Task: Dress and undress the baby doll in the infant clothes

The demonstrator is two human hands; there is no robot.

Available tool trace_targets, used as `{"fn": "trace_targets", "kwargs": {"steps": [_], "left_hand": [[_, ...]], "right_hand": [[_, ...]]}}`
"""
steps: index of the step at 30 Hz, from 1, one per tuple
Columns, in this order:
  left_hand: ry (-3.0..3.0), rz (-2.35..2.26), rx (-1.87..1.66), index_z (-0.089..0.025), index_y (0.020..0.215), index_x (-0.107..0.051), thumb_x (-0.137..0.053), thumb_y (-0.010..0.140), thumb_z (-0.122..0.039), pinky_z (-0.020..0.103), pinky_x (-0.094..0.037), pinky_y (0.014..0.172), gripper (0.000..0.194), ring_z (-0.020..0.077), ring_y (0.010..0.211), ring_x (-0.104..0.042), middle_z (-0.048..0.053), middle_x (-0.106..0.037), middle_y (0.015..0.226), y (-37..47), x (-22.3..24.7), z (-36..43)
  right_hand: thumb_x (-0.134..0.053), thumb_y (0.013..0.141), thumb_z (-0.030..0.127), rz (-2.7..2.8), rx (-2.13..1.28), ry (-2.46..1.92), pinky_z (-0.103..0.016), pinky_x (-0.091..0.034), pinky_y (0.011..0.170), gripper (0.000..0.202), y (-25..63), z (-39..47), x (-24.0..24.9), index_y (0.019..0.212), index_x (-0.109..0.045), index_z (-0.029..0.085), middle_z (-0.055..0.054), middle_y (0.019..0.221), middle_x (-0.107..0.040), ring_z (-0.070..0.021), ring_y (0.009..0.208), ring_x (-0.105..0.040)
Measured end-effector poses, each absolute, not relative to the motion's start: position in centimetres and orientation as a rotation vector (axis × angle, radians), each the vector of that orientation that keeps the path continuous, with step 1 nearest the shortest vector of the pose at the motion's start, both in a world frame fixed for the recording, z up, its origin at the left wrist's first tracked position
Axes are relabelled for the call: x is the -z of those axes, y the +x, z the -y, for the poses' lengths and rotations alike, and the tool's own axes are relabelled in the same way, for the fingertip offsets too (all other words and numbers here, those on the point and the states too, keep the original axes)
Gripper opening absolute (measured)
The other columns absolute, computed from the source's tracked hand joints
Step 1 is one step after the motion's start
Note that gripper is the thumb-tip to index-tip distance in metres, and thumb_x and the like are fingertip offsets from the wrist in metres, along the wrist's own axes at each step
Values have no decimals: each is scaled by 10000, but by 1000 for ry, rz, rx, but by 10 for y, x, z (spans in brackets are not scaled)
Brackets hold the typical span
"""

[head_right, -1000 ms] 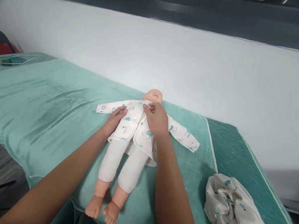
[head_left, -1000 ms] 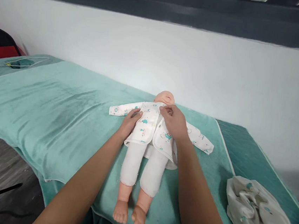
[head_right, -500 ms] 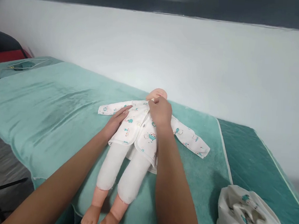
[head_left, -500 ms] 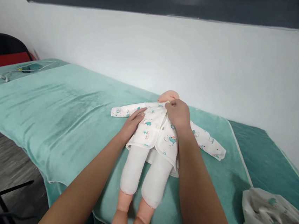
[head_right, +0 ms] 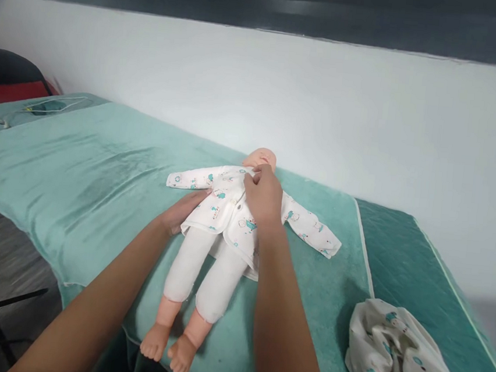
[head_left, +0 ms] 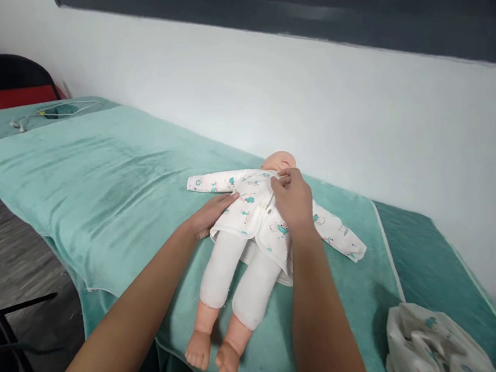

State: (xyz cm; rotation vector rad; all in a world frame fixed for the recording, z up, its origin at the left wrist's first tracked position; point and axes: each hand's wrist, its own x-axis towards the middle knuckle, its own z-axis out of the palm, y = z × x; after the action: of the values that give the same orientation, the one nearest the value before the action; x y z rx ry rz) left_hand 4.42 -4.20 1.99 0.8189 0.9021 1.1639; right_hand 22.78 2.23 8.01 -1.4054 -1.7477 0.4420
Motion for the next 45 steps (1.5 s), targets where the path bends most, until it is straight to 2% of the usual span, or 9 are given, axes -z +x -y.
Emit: {"fn": "trace_targets", "kwargs": {"steps": [7, 12, 17, 20, 23, 30, 36, 40, 45], "left_hand": [[841, -742, -1088, -176, 1210, -692, -701, 867, -409, 402, -532, 989, 415, 268, 1089, -686, 129, -699, 1261, 38, -17, 40], [859, -725, -1059, -181, 1236, -670, -732, 845, -377, 374, -533, 978, 442, 265, 1101, -683, 136, -683, 1292, 35, -14, 41], [897, -719, -1057, -173, 1282, -644, -739, 835, -362, 368, -554, 912, 495, 266, 1050, -697, 142, -695, 1262, 35, -15, 43], [903, -712, -1064, -176, 1294, -642, -734, 837, -389, 362, -559, 888, 513, 261, 1033, -699, 139, -705, 1236, 36, -16, 43], [892, -717, -1081, -161, 1224, -681, -716, 852, -416, 334, -562, 865, 453, 238, 998, -701, 135, -720, 1198, 37, -16, 43], [818, -724, -1087, -161, 1192, -699, -655, 875, -520, 380, -560, 917, 481, 266, 1047, -690, 134, -731, 1171, 38, -10, 35], [768, -698, -1079, -167, 1229, -684, -637, 879, -543, 411, -538, 1008, 516, 293, 1182, -644, 141, -701, 1248, 34, -5, 31], [747, -691, -1058, -146, 1236, -674, -639, 905, -457, 401, -513, 1058, 457, 273, 1199, -642, 138, -685, 1288, 34, -8, 31], [685, -687, -1011, -127, 1229, -671, -612, 926, -422, 401, -510, 1069, 427, 261, 1159, -670, 135, -697, 1269, 41, -12, 25]], "right_hand": [[-534, 873, 335, 1845, -360, -1358, -322, -410, 763, 170, 227, 28, -75, 989, -588, 224, 5, 826, -634, -171, 751, -567], [-545, 907, 381, 1820, -624, -1182, -295, -445, 716, 178, 238, 58, -68, 987, -604, 233, 15, 781, -603, -153, 713, -560], [-661, 854, 348, 2118, -568, -1005, -337, -464, 806, 219, 244, 75, -73, 1053, -639, 259, -31, 1057, -634, -170, 802, -567], [-672, 804, 219, 2331, -426, -1004, -374, -418, 871, 287, 243, 77, -75, 1083, -637, 273, -32, 1166, -624, -206, 941, -592], [-550, 799, 84, 2360, -310, -1044, -373, -368, 847, 255, 240, 76, -74, 981, -628, 243, -22, 1077, -660, -206, 951, -592], [-533, 786, 61, 2408, -502, -984, -388, -341, 869, 188, 246, 79, -84, 806, -616, 229, 10, 874, -684, -205, 899, -565], [-573, 888, 285, 1986, -865, -964, -358, -438, 867, 112, 270, 76, -83, 866, -671, 234, -16, 899, -692, -204, 897, -617], [-603, 836, 430, 1346, -600, -1573, -353, -435, 765, 231, 296, 62, -52, 782, -621, 206, -46, 817, -671, -226, 809, -603], [-513, 867, 517, 1457, -557, -1932, -339, -354, 698, 346, 301, 52, -22, 725, -593, 212, -67, 816, -677, -229, 768, -550]]}}
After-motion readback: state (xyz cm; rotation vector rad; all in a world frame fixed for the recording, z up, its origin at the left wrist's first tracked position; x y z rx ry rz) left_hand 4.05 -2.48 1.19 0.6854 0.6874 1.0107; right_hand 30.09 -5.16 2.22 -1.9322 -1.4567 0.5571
